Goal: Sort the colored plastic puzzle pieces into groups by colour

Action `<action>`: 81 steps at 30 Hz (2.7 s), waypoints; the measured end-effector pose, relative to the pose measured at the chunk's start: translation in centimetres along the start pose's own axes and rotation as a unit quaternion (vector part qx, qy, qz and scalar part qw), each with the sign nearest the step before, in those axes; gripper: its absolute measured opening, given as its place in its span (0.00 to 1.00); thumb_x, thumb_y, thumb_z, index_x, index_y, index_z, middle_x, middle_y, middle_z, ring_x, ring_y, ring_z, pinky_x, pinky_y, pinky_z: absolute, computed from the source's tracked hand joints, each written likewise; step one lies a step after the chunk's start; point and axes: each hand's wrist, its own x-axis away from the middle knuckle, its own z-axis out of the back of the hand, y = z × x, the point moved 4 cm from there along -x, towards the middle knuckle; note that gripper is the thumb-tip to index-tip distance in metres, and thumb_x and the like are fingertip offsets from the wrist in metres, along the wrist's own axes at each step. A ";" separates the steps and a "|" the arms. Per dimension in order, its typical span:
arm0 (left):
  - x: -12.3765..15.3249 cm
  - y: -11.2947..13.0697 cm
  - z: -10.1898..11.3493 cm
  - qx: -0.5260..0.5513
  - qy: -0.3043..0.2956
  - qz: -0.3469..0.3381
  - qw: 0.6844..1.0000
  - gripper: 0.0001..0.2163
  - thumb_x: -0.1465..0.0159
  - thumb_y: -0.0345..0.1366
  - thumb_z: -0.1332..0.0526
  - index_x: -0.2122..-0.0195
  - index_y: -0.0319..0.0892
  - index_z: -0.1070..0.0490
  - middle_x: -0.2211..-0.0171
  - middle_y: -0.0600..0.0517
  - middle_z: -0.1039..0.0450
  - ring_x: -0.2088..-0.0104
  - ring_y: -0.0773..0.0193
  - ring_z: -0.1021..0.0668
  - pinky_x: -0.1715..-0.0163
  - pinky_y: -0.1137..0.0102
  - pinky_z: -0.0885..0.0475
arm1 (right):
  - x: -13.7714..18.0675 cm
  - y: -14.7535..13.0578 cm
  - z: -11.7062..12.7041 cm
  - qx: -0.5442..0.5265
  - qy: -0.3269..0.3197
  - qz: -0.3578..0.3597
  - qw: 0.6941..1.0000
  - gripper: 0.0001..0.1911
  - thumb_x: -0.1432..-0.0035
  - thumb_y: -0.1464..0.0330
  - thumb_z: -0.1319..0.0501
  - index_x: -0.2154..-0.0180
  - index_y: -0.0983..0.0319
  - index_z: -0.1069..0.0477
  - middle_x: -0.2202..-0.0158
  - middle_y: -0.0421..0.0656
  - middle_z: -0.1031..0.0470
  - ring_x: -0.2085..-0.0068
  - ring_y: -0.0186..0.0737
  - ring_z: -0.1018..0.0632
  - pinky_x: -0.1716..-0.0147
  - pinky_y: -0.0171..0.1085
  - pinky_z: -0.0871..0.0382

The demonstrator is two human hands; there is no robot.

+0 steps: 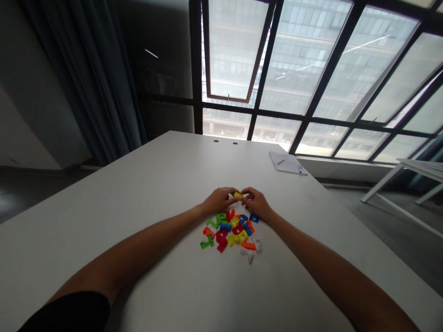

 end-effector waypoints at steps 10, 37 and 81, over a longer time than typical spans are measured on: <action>0.6 -0.4 0.2 0.025 0.033 0.006 0.999 0.19 0.34 0.49 0.37 0.47 0.46 0.24 0.55 0.49 0.21 0.67 0.62 0.21 0.60 0.66 0.25 | 0.8 -0.3 0.4 0.080 0.043 0.043 0.995 0.13 0.43 0.59 0.35 0.58 0.58 0.25 0.58 0.44 0.19 0.68 0.38 0.20 0.71 0.36 0.25; 1.6 -2.3 2.5 -0.166 0.000 -0.013 0.986 0.12 0.33 0.37 0.43 0.56 0.48 0.20 0.61 0.51 0.20 0.62 0.60 0.20 0.63 0.68 0.29 | -0.4 1.9 5.0 0.424 0.120 0.093 0.893 0.13 0.38 0.71 0.43 0.55 0.62 0.23 0.54 0.49 0.20 0.51 0.50 0.24 0.45 0.48 0.34; 1.6 0.4 0.7 0.084 -0.165 0.030 0.982 0.13 0.36 0.46 0.35 0.57 0.45 0.17 0.66 0.53 0.19 0.68 0.65 0.23 0.67 0.75 0.32 | -0.6 0.7 0.9 0.403 -0.033 0.186 0.895 0.11 0.34 0.72 0.42 0.57 0.59 0.20 0.56 0.46 0.17 0.53 0.45 0.21 0.47 0.43 0.34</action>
